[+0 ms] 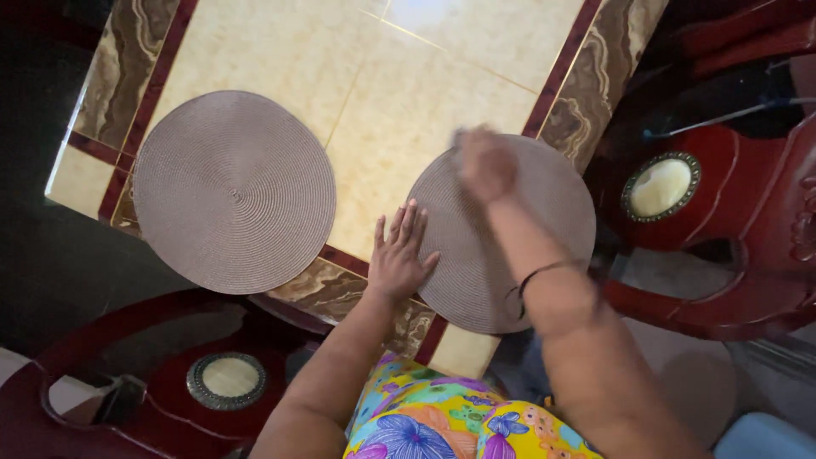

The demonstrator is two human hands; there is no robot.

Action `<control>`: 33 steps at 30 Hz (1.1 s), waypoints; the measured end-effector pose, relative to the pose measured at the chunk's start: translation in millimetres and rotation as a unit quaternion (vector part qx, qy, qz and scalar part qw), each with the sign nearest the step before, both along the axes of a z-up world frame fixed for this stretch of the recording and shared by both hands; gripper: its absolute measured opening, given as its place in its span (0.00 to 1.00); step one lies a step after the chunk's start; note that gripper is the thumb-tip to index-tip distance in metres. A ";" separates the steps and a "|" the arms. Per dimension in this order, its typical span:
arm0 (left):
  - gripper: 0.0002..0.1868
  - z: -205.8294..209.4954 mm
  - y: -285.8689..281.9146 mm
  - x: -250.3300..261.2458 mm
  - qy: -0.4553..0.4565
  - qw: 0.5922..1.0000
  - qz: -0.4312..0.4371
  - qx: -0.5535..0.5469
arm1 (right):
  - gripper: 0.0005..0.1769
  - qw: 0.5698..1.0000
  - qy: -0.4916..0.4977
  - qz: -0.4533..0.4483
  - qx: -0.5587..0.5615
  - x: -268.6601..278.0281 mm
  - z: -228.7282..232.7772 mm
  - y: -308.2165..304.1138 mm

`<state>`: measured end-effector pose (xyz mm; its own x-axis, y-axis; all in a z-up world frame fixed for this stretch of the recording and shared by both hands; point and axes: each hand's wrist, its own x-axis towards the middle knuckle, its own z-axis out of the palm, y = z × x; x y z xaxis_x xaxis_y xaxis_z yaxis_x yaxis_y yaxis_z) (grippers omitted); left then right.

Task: The recorder wipes down circular table placemats with a cloth.

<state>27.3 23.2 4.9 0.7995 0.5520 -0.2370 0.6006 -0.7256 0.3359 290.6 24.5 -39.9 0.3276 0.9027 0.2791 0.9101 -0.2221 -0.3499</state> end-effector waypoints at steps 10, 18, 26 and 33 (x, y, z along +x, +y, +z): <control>0.46 2.8 0.6 -3.5 0.001 1.000 0.002 0.003 | 0.10 0.985 -0.040 0.068 -0.151 -79.6 1.9 14.8; 0.46 -15.6 -3.1 -8.5 -0.040 0.999 -0.002 0.025 | 0.02 0.985 -0.016 -0.165 0.049 63.3 -3.0 -42.6; 0.46 -8.7 0.5 -5.3 -0.032 0.999 -0.005 0.021 | 0.07 0.994 0.016 -0.103 0.029 -31.7 -11.2 -11.5; 0.46 -14.3 -2.3 -7.6 -0.070 0.997 0.005 0.035 | 0.06 0.991 0.065 -0.117 0.003 2.9 -4.8 -47.1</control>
